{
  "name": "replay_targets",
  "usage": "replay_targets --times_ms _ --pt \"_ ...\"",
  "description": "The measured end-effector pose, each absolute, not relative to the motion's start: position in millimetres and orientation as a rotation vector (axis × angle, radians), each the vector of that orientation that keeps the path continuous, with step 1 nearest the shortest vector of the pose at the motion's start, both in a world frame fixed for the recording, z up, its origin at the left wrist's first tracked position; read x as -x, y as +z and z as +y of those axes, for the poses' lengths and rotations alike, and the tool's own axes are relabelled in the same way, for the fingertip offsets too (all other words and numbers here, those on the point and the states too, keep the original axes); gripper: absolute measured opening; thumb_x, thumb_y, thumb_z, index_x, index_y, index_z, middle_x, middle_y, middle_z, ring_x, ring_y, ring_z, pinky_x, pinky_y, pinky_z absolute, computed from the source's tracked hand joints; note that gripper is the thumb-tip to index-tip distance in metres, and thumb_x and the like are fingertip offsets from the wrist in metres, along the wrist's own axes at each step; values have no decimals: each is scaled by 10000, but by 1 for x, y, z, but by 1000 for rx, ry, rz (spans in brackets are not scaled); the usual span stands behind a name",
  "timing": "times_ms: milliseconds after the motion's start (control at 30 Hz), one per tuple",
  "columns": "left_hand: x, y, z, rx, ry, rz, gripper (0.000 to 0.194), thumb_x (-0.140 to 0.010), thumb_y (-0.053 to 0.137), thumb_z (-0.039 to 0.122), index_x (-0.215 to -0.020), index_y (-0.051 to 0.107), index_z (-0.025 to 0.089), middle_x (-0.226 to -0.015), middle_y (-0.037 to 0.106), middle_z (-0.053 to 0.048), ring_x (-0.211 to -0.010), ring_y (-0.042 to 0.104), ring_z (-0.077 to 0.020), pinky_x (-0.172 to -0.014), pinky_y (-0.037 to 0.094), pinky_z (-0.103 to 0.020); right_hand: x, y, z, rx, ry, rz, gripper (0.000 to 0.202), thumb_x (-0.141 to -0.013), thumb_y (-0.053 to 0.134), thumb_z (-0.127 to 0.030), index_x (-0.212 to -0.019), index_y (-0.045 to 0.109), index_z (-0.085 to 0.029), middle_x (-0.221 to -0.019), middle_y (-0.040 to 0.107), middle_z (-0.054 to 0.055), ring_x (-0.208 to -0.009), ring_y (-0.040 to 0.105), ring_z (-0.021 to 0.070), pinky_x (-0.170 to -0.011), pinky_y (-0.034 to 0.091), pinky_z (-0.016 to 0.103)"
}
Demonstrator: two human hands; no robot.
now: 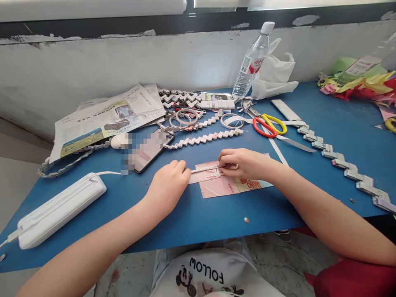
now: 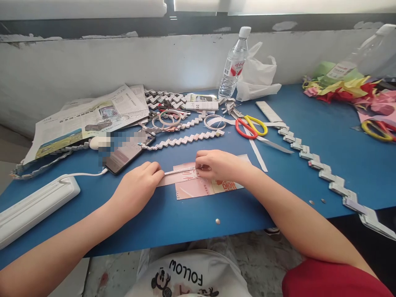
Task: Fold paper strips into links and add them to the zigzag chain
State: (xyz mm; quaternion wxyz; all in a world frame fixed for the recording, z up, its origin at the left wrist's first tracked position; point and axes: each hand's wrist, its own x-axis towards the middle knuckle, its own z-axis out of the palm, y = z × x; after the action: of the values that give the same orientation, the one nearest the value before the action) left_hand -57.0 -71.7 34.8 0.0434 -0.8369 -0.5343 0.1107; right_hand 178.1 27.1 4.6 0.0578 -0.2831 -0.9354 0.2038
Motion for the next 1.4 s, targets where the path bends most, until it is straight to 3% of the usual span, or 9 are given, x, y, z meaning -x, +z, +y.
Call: replay_targets --times_ms 233,367,500,600,733,867,1100,1267,1400 --pt "58 33 -74 2590 415 -1808 290 -822 386 -19 -897 587 175 -903 583 -67 -776 595 -200 -593 413 -286 -177 -1 34 986 782 -2690 171 -879 553 -342 -874 638 -194 -850 637 43 -712 563 158 -646 420 278" --pt "62 28 -70 2587 318 -1939 258 -905 369 64 -967 587 188 -926 576 -55 -751 598 -175 -615 419 -272 -177 -1 34 1039 821 -2687 161 -883 546 -327 -901 634 -195 -859 641 46 -721 568 162 -652 424 278" --pt "65 26 -69 2556 229 -1996 215 -943 388 147 -1014 583 201 -997 582 -66 -850 596 -186 -620 421 -259 -178 2 30 886 713 -2776 200 -924 466 -287 -855 628 -193 -879 611 55 -696 555 149 -643 406 273" --pt "64 30 -71 2544 263 -1949 218 -914 402 100 -992 579 201 -987 591 -65 -896 583 -198 -584 403 -263 -179 4 27 846 549 -2869 206 -909 463 -238 -779 615 -192 -873 605 54 -630 516 131 -573 353 263" --pt "60 39 -75 2572 411 -1742 285 -792 412 -42 -875 571 180 -870 581 -73 -804 573 -227 -542 367 -308 -178 5 22 775 366 -2973 239 -885 454 -178 -720 626 -187 -838 632 59 -613 513 132 -543 307 271" --pt "57 44 -79 2623 497 -1615 311 -721 425 -97 -798 573 166 -828 574 -79 -765 569 -225 -568 375 -315 -179 9 19 784 528 -2927 260 -889 476 -220 -710 662 -190 -854 666 64 -614 548 141 -563 353 284" --pt "63 40 -75 2632 475 -1732 256 -834 409 -5 -812 589 175 -850 580 -70 -741 579 -211 -552 365 -305 -180 6 27 1043 900 -2658 179 -866 570 -337 -930 682 -211 -874 651 43 -739 598 163 -665 456 279" --pt "69 39 -71 2676 383 -1844 243 -905 396 82 -813 599 180 -892 594 -58 -761 591 -191 -577 372 -284 -181 5 29 1035 906 -2701 182 -876 542 -346 -859 673 -221 -846 632 36 -685 570 153 -634 434 280" --pt "74 38 -64 2702 249 -1997 216 -928 424 175 -930 638 203 -919 615 -40 -788 607 -187 -613 397 -278 -181 8 24 953 809 -2761 158 -874 519 -292 -818 643 -212 -824 605 29 -630 535 135 -594 397 266"
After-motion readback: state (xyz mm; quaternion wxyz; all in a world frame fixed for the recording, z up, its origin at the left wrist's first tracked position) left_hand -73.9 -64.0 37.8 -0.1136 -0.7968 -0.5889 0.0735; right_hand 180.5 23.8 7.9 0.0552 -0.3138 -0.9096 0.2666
